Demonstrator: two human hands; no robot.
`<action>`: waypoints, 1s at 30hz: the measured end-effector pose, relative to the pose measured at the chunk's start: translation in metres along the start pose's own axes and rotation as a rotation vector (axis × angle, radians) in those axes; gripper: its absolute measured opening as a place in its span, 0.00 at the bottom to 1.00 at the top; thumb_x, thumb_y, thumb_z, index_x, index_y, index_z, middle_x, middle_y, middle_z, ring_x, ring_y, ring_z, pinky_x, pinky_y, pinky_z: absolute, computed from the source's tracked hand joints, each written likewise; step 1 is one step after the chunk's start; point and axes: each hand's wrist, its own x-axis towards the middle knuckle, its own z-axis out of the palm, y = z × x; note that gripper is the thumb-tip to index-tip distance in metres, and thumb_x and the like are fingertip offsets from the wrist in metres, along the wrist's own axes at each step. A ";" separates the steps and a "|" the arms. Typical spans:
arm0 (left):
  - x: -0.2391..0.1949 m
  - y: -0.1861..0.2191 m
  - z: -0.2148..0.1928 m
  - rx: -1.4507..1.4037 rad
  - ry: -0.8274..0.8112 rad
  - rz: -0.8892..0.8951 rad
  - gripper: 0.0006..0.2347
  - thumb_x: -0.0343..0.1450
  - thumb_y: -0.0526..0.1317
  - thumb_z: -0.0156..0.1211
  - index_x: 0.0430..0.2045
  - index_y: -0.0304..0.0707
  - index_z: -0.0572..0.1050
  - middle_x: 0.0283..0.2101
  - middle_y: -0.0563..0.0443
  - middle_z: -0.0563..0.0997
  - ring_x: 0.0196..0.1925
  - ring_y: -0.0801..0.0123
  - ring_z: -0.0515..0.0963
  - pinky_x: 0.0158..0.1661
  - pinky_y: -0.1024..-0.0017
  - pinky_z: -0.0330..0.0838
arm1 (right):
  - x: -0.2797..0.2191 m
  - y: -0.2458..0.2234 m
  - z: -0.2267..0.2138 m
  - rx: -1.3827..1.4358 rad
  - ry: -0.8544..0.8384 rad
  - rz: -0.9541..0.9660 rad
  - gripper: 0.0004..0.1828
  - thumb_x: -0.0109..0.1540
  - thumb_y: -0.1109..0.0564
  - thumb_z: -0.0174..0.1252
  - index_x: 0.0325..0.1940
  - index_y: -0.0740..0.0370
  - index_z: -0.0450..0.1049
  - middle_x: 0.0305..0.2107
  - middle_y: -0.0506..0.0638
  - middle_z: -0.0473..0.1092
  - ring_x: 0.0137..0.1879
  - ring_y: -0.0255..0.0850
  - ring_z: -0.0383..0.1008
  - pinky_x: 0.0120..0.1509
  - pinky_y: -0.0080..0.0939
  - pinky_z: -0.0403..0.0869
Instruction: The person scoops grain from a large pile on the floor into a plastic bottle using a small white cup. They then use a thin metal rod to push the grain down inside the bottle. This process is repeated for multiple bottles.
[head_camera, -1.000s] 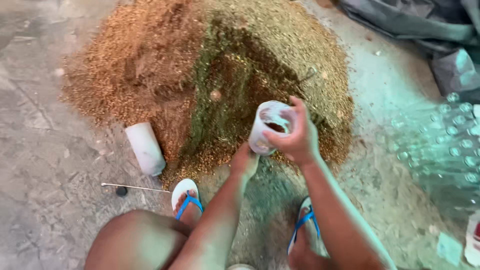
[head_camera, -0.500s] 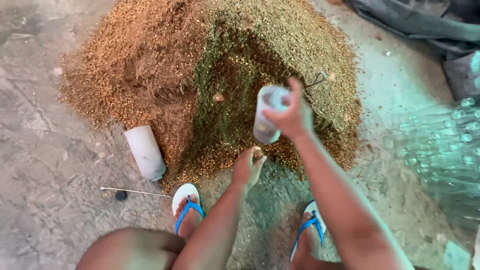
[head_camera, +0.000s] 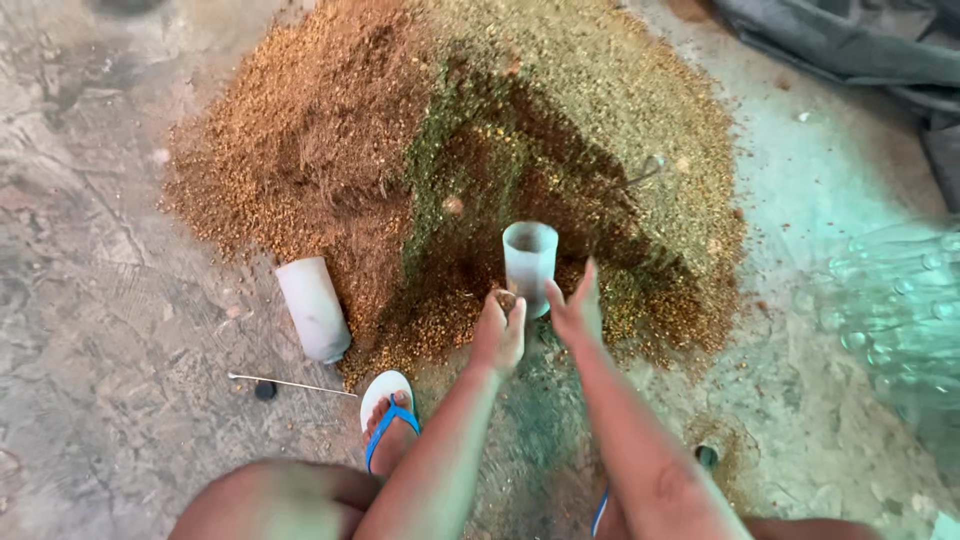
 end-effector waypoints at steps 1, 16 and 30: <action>0.009 -0.005 0.005 -0.052 0.008 0.002 0.23 0.78 0.55 0.43 0.57 0.35 0.66 0.54 0.29 0.76 0.62 0.39 0.74 0.59 0.48 0.69 | 0.000 0.025 0.006 0.077 -0.026 0.030 0.42 0.72 0.38 0.47 0.82 0.60 0.41 0.76 0.67 0.47 0.79 0.60 0.51 0.81 0.61 0.56; 0.010 -0.005 -0.005 -0.032 0.149 -0.095 0.23 0.75 0.61 0.48 0.52 0.43 0.68 0.54 0.30 0.78 0.63 0.41 0.74 0.66 0.50 0.65 | -0.017 0.048 0.059 -0.439 -0.396 -0.128 0.69 0.52 0.50 0.77 0.84 0.42 0.34 0.76 0.64 0.36 0.74 0.67 0.58 0.69 0.67 0.71; 0.036 0.024 -0.010 -0.004 0.079 -0.138 0.26 0.76 0.59 0.42 0.62 0.38 0.62 0.60 0.29 0.74 0.65 0.40 0.73 0.64 0.47 0.67 | 0.000 0.007 0.043 -0.507 -0.284 -0.254 0.50 0.53 0.46 0.72 0.75 0.40 0.55 0.75 0.75 0.37 0.77 0.70 0.51 0.74 0.64 0.63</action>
